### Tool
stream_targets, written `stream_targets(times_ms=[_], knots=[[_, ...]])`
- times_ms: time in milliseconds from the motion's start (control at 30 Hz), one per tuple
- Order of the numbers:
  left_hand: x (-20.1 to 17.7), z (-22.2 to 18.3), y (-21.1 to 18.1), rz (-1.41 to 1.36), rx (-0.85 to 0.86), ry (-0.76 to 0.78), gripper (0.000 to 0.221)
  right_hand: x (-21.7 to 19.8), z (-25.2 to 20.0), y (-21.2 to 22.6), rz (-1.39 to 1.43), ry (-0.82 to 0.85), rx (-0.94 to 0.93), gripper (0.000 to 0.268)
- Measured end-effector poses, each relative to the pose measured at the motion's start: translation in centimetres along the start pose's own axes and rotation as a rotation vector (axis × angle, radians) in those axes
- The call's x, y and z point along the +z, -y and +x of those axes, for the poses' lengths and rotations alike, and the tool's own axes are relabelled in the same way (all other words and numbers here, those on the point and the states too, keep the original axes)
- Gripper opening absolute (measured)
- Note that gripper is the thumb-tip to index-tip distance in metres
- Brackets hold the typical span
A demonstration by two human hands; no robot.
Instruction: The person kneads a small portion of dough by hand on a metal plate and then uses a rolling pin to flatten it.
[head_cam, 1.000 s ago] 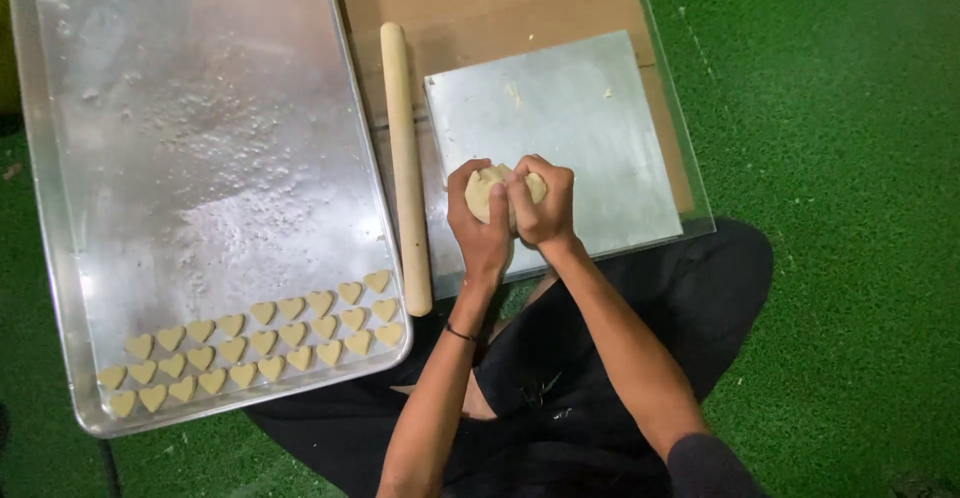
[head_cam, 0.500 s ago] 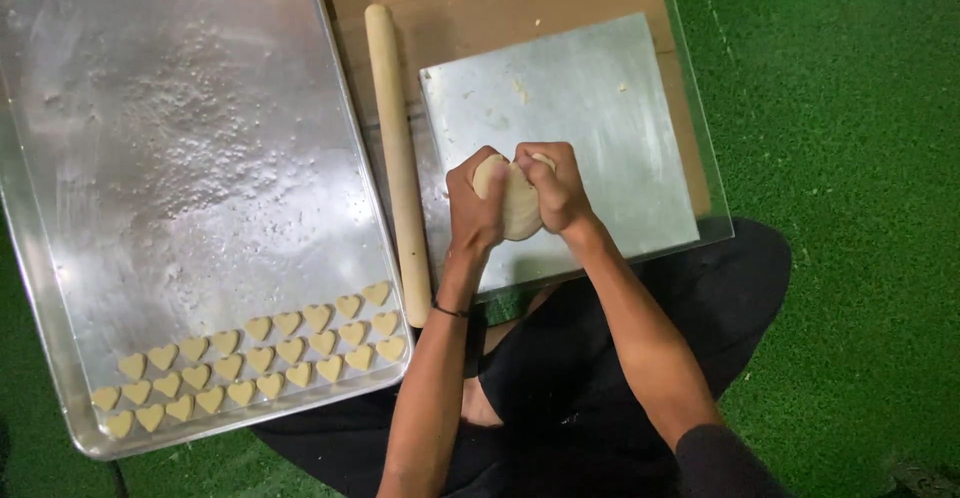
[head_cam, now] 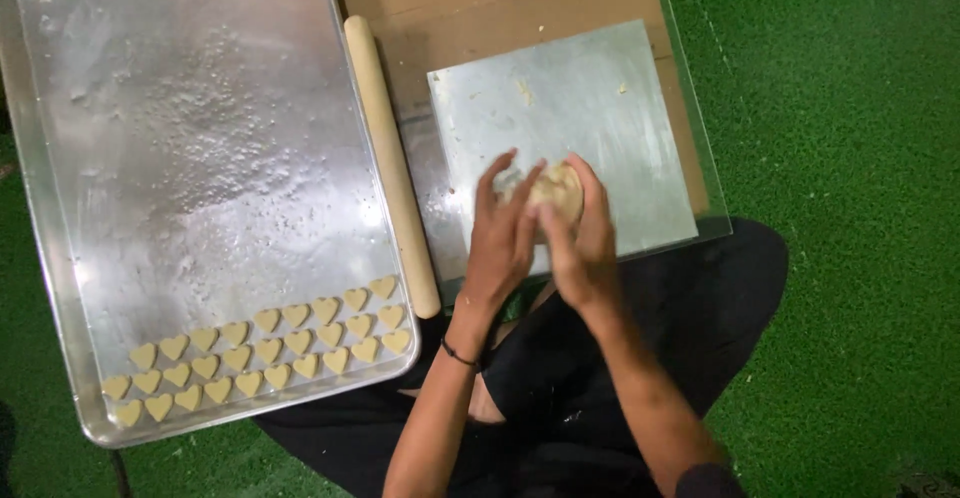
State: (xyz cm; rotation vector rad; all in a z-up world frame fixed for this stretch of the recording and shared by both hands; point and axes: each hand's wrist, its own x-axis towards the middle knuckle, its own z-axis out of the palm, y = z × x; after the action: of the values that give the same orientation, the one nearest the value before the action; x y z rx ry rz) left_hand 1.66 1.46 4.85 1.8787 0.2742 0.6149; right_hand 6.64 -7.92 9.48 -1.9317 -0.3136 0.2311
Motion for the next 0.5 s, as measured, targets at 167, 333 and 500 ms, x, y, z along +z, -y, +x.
stream_targets(times_ms=[167,333,500], knots=[[1.0,-0.1,-1.1,-0.150,0.039,0.060,0.042,-0.1,0.1,0.0,0.081,0.017,0.203,0.081],[1.8,0.8,-1.3,-0.232,-0.363,-0.074,0.062,0.3,1.3,-4.0,0.046,-0.140,-0.013,0.024],[3.8,0.5,0.1,-0.118,-0.364,-0.042,0.043,-0.8,2.6,-6.7,0.159,-0.074,-0.051,0.008]])
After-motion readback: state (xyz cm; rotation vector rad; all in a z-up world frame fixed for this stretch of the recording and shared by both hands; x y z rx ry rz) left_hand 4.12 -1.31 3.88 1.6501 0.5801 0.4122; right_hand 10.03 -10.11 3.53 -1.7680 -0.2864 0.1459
